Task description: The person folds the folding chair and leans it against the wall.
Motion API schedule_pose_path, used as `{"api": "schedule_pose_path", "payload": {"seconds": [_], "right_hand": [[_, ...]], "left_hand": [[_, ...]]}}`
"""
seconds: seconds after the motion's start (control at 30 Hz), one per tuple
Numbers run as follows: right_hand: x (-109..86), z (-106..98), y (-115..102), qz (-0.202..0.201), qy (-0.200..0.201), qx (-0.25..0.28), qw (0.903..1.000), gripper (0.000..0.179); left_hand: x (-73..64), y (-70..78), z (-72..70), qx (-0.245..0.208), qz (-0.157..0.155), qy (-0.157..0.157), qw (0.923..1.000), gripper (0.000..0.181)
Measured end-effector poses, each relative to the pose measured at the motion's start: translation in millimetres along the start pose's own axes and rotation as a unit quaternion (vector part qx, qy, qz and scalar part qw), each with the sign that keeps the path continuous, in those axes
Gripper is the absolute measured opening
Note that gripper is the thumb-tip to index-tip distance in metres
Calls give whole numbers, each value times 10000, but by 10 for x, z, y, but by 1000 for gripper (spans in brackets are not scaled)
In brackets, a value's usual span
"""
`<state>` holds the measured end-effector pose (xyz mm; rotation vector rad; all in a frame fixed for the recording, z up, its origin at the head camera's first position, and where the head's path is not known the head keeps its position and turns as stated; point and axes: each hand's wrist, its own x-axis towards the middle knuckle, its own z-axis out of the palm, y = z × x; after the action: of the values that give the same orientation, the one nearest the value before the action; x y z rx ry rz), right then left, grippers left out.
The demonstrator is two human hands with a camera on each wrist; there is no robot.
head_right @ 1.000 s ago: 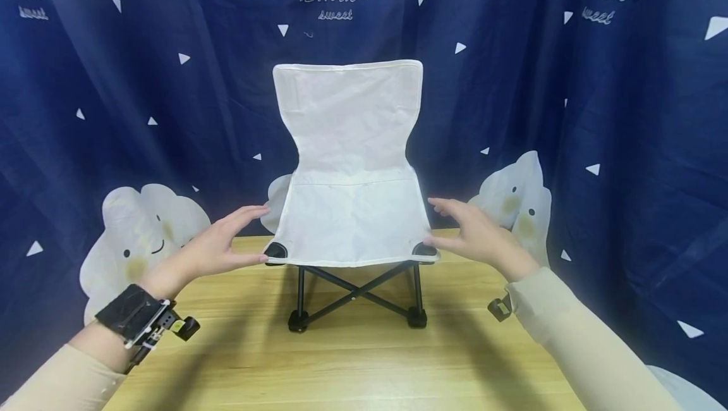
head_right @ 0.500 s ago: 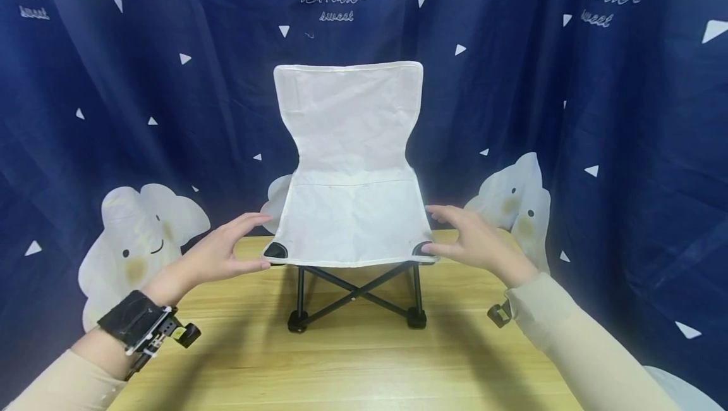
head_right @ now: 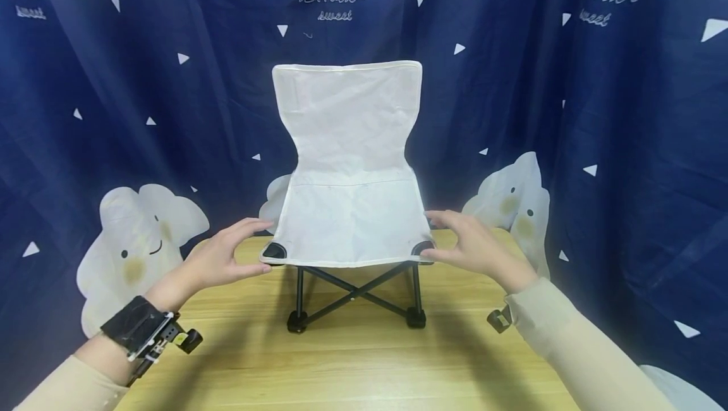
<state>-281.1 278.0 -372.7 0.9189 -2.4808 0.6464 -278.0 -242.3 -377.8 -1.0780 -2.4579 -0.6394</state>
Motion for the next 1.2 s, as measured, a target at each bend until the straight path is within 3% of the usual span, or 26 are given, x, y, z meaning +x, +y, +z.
{"api": "schedule_pose_path", "payload": {"seconds": [0.33, 0.83, 1.2], "right_hand": [[-58, 17, -63, 145, 53, -241, 9996, 70], [-112, 94, -44, -502, 263, -102, 9983, 69], [-139, 152, -25, -820, 438, -113, 9956, 63]], "left_hand": [[-29, -20, 71, -128, 406, 356, 9985, 70], [-55, -36, 150, -110, 639, 515, 9966, 66], [-87, -32, 181, -189, 645, 579, 9961, 64]]}}
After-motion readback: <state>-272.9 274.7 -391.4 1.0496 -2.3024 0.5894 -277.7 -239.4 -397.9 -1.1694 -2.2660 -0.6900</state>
